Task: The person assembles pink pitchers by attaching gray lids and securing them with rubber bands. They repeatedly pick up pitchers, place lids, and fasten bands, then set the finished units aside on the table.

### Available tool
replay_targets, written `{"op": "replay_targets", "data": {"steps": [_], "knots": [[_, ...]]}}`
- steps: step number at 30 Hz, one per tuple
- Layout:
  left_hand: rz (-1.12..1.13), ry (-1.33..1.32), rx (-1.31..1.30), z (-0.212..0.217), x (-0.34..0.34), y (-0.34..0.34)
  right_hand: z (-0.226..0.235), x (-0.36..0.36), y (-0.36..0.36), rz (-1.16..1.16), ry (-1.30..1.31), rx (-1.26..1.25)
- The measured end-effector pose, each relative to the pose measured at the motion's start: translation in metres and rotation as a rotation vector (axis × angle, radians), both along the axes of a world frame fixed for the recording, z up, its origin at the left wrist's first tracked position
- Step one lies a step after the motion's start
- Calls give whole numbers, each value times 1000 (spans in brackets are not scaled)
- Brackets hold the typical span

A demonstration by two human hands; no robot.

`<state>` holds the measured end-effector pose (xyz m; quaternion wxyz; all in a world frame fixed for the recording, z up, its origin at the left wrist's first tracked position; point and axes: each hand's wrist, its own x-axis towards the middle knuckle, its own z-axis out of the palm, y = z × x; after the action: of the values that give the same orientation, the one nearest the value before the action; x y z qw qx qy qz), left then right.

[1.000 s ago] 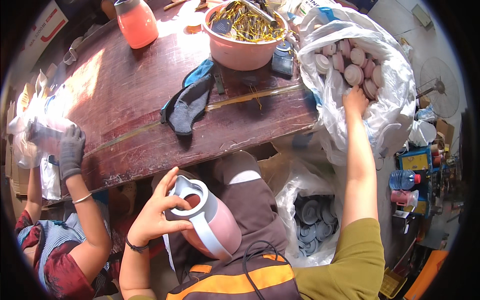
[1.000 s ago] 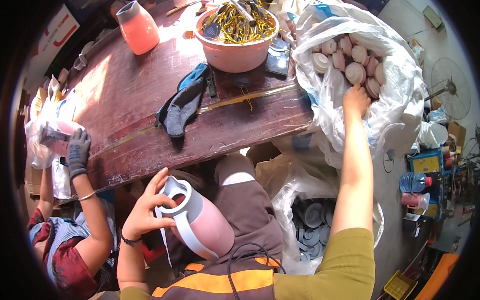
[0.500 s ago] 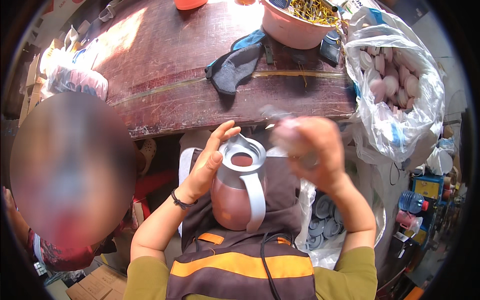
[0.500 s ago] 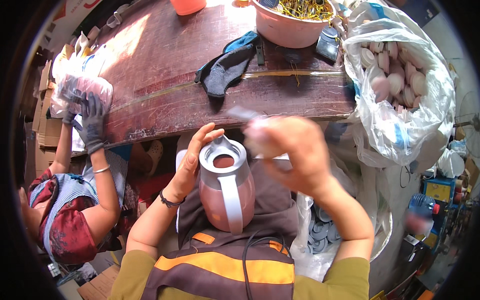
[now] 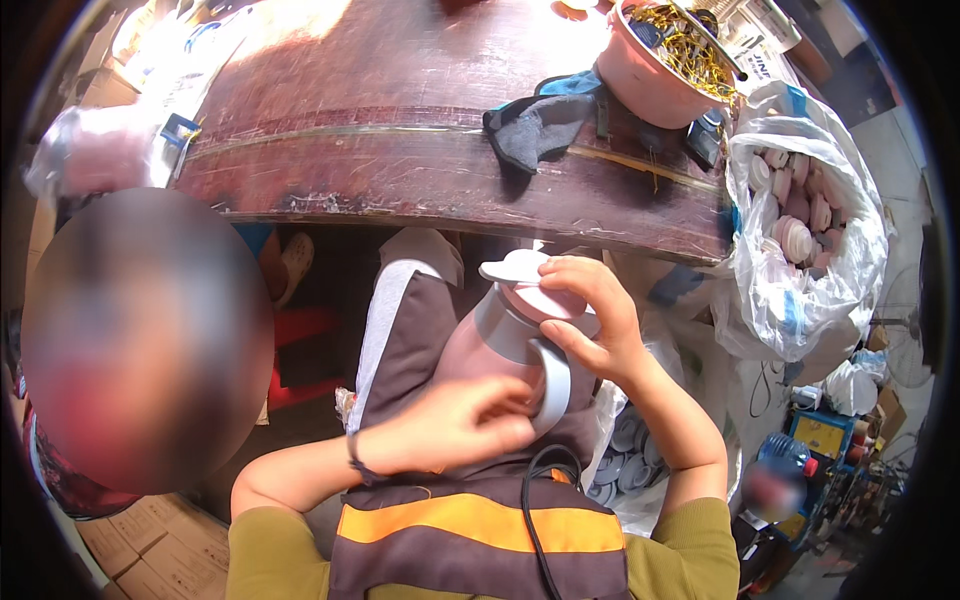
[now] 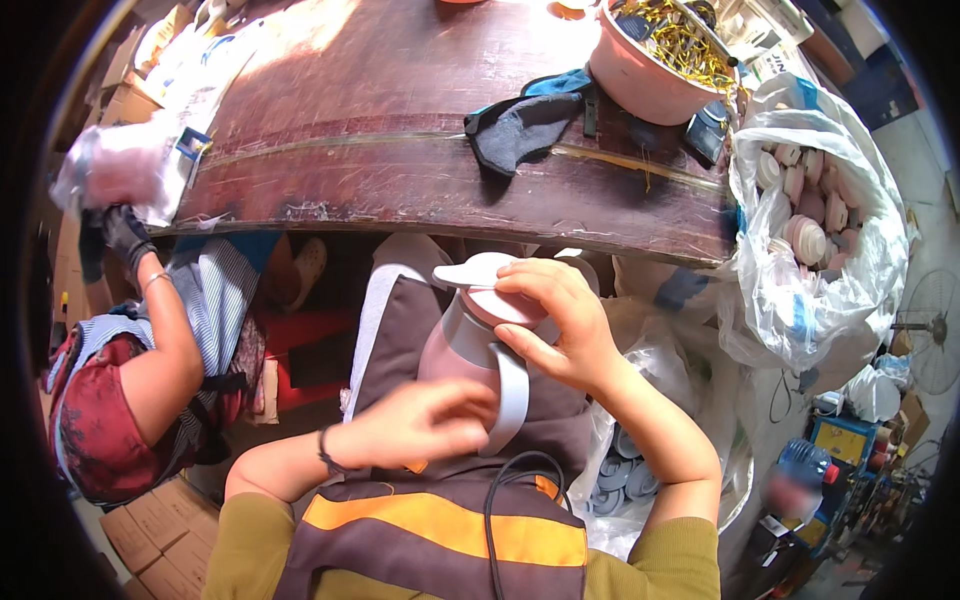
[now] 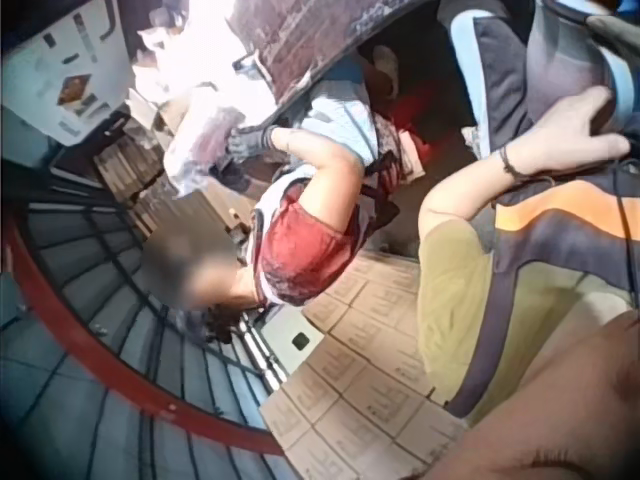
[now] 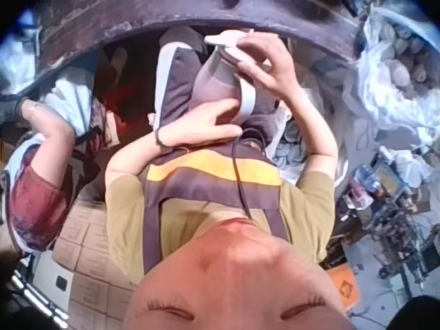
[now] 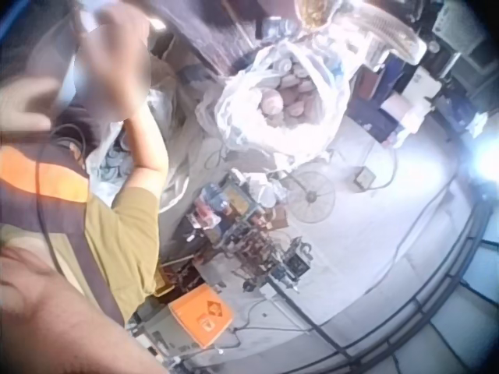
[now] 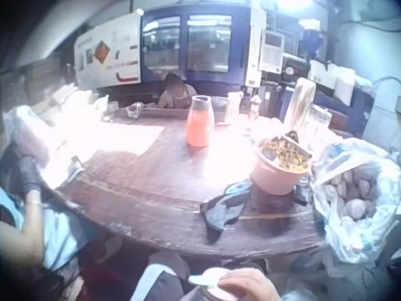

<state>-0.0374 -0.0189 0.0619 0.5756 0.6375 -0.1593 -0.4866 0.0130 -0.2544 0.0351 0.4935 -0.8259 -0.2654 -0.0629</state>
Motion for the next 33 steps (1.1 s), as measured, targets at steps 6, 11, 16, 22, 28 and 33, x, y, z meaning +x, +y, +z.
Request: {"op": "replay_targets", "data": {"steps": [6,11,16,22,28,33], "knots": [[-202,-123,-65,2,-10,-25,-1,-2,4,3,116,136],[87,-137,18,5,14,20,-9,-17,-1,114,44,240],[286,-302,48,-28,37,44,9,-38,7,228,-149,66],[-161,-146,-114,-17,-25,-31,1,-37,11,-270,223,-238],[401,-881,115,-15,5,-14,62,-29,-26,-248,613,-608],[245,-257,-130,-34,47,35,67,-30,-42,188,173,-495]]}}
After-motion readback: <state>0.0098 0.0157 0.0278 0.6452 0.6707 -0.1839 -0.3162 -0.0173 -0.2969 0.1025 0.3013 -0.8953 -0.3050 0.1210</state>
